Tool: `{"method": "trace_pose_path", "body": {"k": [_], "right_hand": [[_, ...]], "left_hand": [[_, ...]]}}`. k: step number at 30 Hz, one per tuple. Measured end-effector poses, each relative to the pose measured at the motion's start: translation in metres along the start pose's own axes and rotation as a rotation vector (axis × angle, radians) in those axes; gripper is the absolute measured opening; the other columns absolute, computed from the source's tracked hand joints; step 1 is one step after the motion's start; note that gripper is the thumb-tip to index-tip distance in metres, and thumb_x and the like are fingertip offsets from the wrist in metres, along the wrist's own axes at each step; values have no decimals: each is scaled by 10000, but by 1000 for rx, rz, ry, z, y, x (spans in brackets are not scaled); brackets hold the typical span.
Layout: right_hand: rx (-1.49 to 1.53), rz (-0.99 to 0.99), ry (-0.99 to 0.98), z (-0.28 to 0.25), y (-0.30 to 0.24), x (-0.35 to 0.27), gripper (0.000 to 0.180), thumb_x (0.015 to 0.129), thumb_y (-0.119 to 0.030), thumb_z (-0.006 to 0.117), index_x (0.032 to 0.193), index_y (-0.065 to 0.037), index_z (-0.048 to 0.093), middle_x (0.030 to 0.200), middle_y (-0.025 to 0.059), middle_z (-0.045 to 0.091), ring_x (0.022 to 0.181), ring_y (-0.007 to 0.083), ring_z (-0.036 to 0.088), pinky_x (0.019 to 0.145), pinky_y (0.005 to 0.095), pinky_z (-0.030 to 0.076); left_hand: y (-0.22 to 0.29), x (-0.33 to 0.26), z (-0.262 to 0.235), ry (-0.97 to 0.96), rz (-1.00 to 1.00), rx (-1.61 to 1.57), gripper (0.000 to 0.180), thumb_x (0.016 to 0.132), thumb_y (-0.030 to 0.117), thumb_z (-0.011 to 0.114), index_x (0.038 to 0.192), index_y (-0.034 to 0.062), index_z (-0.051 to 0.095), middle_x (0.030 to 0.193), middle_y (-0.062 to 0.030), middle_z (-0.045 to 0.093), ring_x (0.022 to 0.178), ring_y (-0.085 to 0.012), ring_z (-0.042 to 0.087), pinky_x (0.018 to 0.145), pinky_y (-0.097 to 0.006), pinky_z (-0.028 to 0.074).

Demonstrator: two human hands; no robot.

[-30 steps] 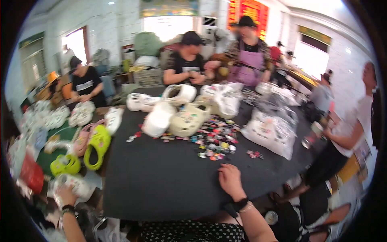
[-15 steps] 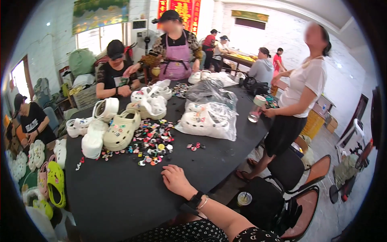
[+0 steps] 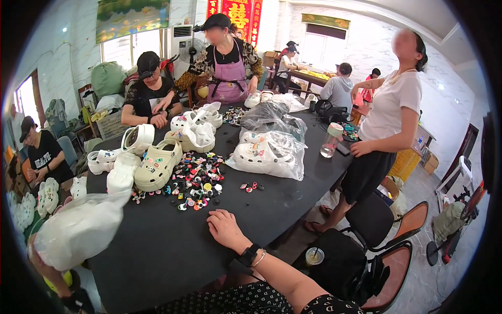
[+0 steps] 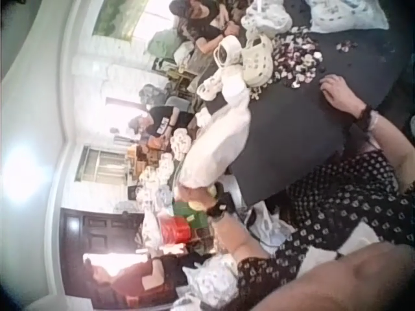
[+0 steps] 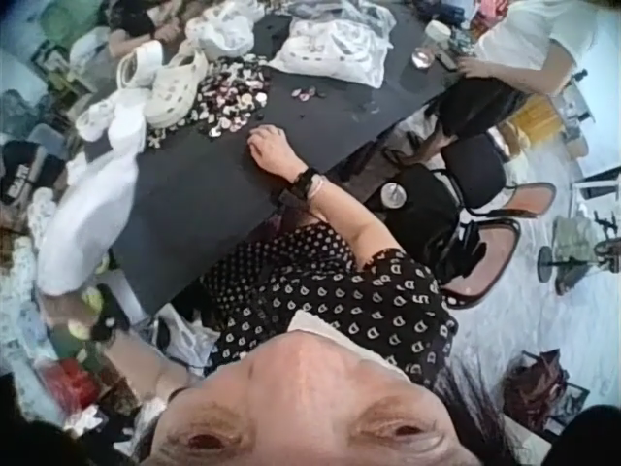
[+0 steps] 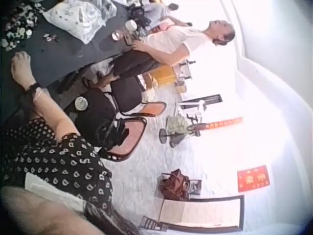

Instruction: Decorate shoes with charms and pack them into plastic bags for manufacturing.

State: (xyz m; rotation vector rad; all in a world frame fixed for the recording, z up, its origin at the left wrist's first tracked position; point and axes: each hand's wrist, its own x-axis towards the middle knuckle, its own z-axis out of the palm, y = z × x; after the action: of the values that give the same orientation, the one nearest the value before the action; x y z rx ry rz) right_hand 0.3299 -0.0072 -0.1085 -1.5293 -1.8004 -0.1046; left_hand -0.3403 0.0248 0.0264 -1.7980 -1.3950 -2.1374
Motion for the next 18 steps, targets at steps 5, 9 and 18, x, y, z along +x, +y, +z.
{"method": "trace_pose_path", "body": {"k": [5,9,18], "right_hand": [[10,10,-52,1,-3,2,173,895,-159,614,1047,-81,644,1243,83,611,1214,295,512,971,441,409],[5,8,-120,0,-5,-1,239,894,-194,628,1107,-86,631,1281,95,588,1241,306,489,1005,454,391],[102,-69,-192,-1,-3,-1,129,885,-159,641,993,-90,624,1238,71,602,1236,283,498,998,460,391]], "left_hand": [[99,-69,167,-211,52,-329,355,954,115,532,1267,-47,577,1158,-142,658,1043,-270,643,966,-393,476],[132,-99,215,-412,398,-188,228,817,85,648,1030,18,606,1059,-179,681,1029,-335,658,1020,-497,451],[104,-130,127,-692,162,326,125,750,16,632,845,58,700,1355,-190,557,1308,-409,472,1120,-519,300]]}}
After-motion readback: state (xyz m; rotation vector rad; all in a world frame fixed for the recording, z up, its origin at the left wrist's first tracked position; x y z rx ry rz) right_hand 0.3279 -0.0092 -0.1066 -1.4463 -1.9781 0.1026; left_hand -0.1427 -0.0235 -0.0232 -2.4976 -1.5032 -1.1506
